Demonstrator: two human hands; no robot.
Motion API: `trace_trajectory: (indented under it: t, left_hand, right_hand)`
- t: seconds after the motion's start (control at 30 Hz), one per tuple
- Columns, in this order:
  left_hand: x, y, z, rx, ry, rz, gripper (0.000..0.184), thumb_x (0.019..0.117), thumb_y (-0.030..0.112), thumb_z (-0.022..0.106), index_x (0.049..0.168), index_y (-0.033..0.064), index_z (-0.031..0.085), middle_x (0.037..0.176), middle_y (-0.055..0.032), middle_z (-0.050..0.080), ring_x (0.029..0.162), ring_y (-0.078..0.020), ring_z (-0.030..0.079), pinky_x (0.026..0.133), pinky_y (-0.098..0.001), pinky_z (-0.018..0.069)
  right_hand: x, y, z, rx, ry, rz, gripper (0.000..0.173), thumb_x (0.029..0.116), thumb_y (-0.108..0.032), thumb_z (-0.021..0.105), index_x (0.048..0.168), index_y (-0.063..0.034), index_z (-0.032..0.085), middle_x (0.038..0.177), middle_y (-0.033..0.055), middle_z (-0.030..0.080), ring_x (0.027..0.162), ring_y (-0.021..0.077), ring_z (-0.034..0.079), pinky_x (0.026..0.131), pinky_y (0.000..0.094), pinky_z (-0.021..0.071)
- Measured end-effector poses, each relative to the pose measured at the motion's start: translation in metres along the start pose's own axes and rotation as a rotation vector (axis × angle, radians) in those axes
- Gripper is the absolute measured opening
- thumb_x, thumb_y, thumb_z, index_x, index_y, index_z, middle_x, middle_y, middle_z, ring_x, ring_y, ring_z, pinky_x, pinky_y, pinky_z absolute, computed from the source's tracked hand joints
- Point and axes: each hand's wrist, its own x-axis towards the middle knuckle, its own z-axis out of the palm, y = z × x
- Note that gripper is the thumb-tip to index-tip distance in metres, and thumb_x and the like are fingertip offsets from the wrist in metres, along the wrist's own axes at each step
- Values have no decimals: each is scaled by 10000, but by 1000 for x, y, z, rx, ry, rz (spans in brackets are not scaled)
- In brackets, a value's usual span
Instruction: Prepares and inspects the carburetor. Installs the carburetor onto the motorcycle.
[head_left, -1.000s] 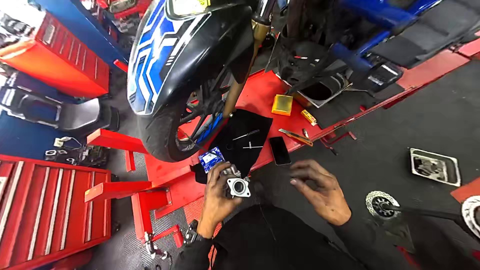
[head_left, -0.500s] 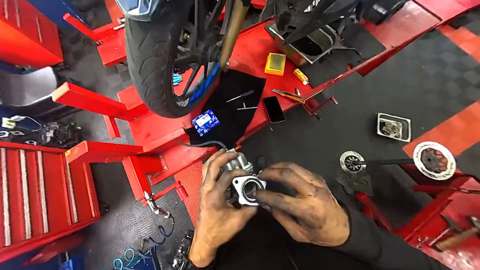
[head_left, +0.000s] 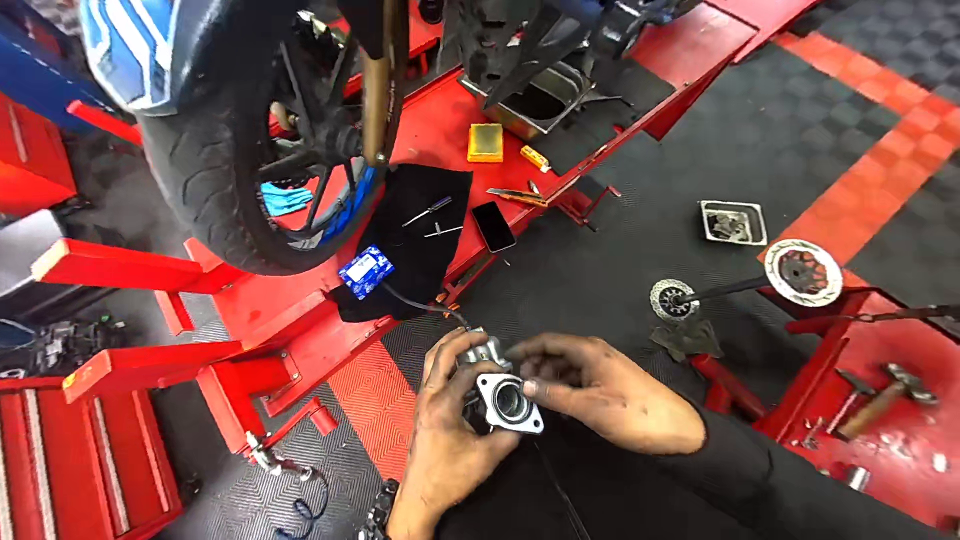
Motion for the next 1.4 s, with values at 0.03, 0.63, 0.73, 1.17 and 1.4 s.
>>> trace_trajectory:
  t: [0.03,0.63,0.73,1.17,1.4]
  left_hand:
    - [-2,-1,9,-17,-25,-11,434,683,366,911,1060,209,766,1429,-5,586,1401,-254,480,1081,-458,524]
    - [0,23,34,-171,-326,-217,356,963,431,604,1242,228,692,1581,43,429,1497,-188,345,1172,-470,423]
    - [-1,24,36,-168,-340,-224,329,958,385,597,1234,232,691,1579,47,425,1479,-180,368,1152,-463,442]
    - [-9,27,37,-209,-419,-265,334,983,367,493,1213,254,708,1578,58,422,1506,-213,309,1183,-478,384]
    - [-13,29,41,-247,-415,-280,336,977,309,458,1155,237,735,1570,48,435,1497,-222,323,1185,-487,378]
  right_hand:
    - [-3,3,-6,15,-51,58,269,960,-311,717,1203,-198,718,972,-34,705,755,83,667,644,251,585]
    - [-22,27,-32,212,-140,236,445,844,-175,836,1237,-157,628,914,56,682,696,174,677,643,309,619]
    - [-25,30,-32,215,-142,227,437,849,-168,835,1232,-156,625,907,56,682,696,173,681,644,310,623]
    - [-40,37,-23,-114,-102,86,445,861,-323,775,1238,-220,560,858,-94,645,663,26,624,587,229,568]
    - [-42,40,-32,281,-172,237,278,919,-76,729,1166,-114,606,863,80,701,666,198,704,612,331,636]
